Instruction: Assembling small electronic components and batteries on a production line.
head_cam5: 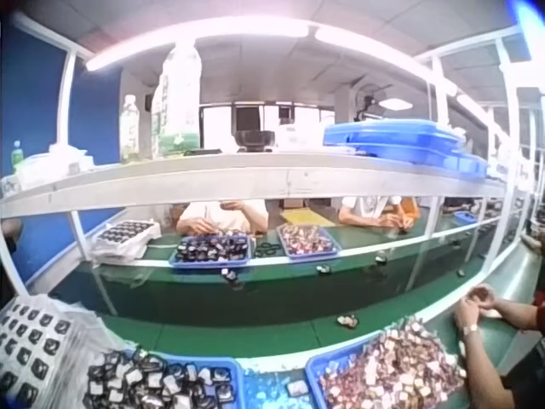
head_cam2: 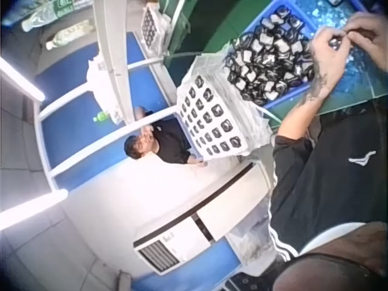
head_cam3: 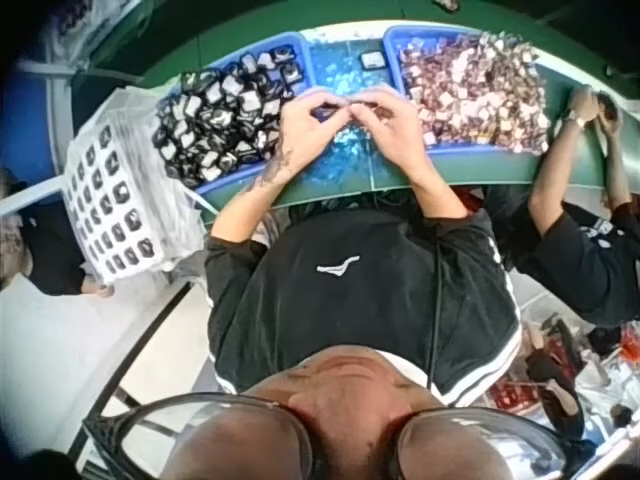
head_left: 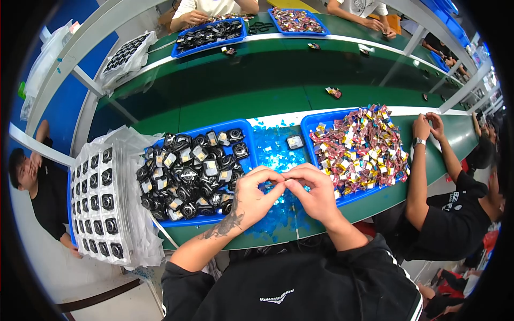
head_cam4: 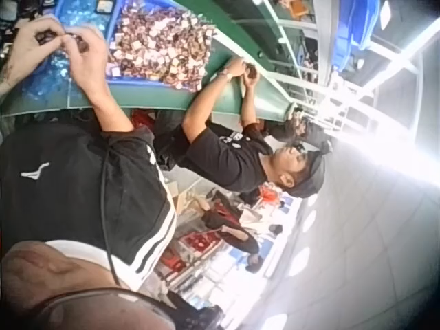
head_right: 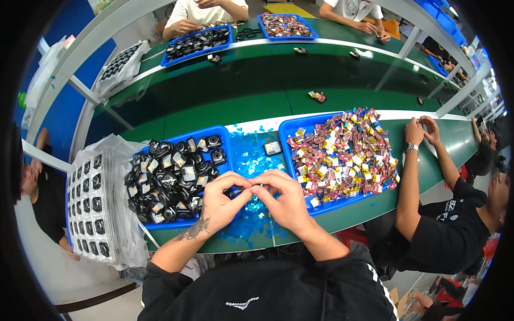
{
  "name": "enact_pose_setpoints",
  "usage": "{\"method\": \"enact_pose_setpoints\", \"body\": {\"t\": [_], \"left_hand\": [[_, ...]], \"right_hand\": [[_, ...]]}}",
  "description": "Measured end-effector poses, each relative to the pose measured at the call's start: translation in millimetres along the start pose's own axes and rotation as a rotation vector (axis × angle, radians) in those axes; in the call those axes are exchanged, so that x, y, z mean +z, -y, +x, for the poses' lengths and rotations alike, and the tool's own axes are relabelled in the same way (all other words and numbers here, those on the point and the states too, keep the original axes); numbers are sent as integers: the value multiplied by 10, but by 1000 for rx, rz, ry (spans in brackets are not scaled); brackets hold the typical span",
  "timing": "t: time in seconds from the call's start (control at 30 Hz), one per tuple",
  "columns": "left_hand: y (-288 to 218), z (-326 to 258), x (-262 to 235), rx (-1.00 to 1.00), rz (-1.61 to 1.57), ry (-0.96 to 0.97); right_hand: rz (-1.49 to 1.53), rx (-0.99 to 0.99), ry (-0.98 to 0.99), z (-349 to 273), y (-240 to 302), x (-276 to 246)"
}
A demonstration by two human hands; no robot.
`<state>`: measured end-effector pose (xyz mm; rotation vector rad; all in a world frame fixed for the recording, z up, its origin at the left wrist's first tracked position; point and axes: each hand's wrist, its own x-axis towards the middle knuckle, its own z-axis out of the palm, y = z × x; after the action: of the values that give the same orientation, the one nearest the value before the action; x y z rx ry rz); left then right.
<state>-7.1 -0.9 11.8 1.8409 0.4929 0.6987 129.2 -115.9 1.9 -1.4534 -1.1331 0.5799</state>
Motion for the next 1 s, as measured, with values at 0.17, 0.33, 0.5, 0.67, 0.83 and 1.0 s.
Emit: {"method": "enact_pose_setpoints", "body": {"t": [0.17,0.33,0.5,0.67,0.83,1.0], "left_hand": [[151,474,14,215,385,60],[474,999,307,245,872,129],[630,1007,361,323,857,71],[436,911,176,552,490,119],[108,543,26,806,420,12],[-94,220,116,-53,-496,-2]], "right_hand": [[256,82,-328,-58,-63,-62],[118,53,-383,-113,38,-310],[95,104,-285,-222,135,-475],[218,239,-300,-243,1,-529],[-214,-165,-102,-34,151,-327],[-173,-192,-112,-8,109,-206]]}}
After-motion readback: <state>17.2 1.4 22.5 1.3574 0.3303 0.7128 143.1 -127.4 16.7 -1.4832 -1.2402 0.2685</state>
